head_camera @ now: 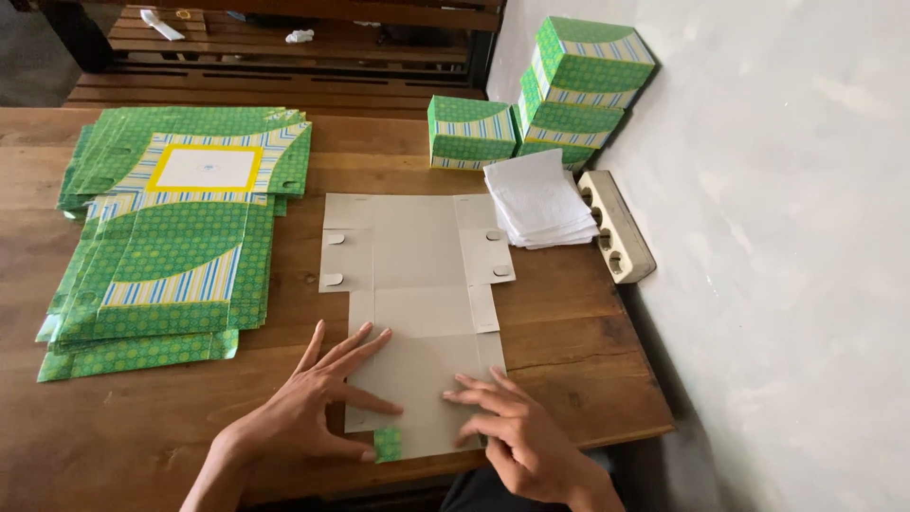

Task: The person assembles small green patterned boxes by folding flat cardboard pieces and tucking flaps into slots. They handle multiple units one at a time, aligning edges and securing tabs to form the box shape.

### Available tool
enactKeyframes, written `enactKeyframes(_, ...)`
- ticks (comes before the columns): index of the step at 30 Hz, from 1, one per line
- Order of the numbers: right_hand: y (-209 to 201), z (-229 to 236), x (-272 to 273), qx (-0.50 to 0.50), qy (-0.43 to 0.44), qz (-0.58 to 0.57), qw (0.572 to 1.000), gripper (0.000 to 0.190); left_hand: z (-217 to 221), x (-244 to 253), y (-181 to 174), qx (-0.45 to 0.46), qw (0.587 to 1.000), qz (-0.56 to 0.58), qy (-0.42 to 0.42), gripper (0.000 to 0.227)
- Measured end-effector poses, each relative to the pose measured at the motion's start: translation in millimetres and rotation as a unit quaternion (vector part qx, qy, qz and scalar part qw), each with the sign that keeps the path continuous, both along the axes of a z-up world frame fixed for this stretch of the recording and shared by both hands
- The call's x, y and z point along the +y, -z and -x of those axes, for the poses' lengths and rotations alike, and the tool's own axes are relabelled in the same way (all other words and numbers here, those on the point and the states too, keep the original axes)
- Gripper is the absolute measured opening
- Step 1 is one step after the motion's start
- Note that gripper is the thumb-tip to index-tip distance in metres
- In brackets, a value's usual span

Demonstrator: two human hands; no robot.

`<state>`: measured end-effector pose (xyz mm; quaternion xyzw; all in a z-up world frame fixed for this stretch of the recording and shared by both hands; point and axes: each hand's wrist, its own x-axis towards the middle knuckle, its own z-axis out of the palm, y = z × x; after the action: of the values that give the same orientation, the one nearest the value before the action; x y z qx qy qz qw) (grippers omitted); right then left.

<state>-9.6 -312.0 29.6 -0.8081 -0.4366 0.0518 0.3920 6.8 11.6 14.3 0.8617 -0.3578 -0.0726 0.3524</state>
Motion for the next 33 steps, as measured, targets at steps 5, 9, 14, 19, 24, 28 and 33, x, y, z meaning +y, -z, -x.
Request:
enactKeyframes(5, -8, -5, -10, 0.076, -0.013, -0.021, 0.997, 0.032, 1, -1, 0, 0.031, 0.999, -0.011, -0.015, 0.025)
enactKeyframes(9, -10, -10, -23, 0.091, 0.019, -0.04, 0.995, 0.024, 6, -2, 9, -0.029, 0.999, -0.002, -0.027, 0.022)
enactKeyframes(14, 9, -15, -37, 0.138, 0.064, -0.076, 0.985, 0.019, 25, -11, -7, -0.002, 0.996, 0.04, -0.076, 0.016)
enactKeyframes(19, 13, -20, -37, 0.079, 0.067, -0.124, 0.987, 0.011, 25, -9, 1, -0.054, 0.993, 0.048, -0.096, 0.017)
enactKeyframes(24, 10, -19, -36, 0.13, 0.099, -0.12, 0.979, 0.014, 30, -8, 0, -0.01, 0.995, 0.049, -0.087, 0.013)
enactKeyframes(28, 20, -22, -39, 0.117, 0.095, -0.124, 0.981, 0.016, 32, -5, 20, -0.01, 0.994, 0.052, -0.093, 0.015)
enactKeyframes(33, 22, -22, -36, 0.099, 0.128, -0.142, 0.977, 0.009, 40, -9, 18, -0.01, 0.981, 0.103, -0.162, 0.03)
